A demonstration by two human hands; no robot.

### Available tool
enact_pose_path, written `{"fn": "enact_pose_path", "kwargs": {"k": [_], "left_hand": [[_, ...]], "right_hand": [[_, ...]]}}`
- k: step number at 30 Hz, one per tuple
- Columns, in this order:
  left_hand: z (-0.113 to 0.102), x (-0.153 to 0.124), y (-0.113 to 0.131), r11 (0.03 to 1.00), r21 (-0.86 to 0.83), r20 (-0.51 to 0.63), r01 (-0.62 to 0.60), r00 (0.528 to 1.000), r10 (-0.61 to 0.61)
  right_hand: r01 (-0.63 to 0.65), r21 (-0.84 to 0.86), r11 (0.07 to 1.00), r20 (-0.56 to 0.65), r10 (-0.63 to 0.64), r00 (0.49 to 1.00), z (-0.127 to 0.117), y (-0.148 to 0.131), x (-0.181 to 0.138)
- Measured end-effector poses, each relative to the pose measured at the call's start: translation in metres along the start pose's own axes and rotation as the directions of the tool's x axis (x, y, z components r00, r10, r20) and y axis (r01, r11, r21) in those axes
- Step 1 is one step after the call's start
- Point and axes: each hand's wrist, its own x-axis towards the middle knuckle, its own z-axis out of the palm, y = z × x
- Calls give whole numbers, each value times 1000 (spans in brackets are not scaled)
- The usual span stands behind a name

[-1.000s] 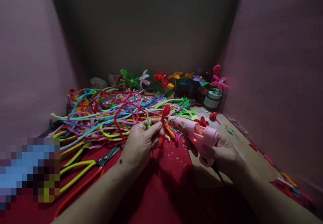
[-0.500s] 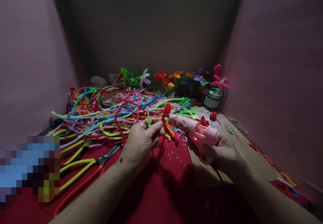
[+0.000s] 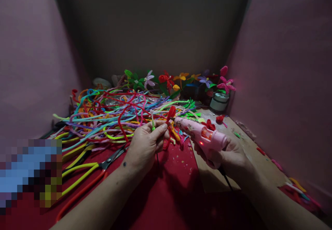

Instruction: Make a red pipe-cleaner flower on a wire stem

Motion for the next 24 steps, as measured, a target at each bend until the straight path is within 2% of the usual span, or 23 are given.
{"fn": "enact_pose_path", "kwargs": {"k": [24], "left_hand": [[0,0,0,1000,-2,-9,-3,1000,3]], "right_hand": [[4,36,999,-28,-2,1000,-5,6,-1]]}}
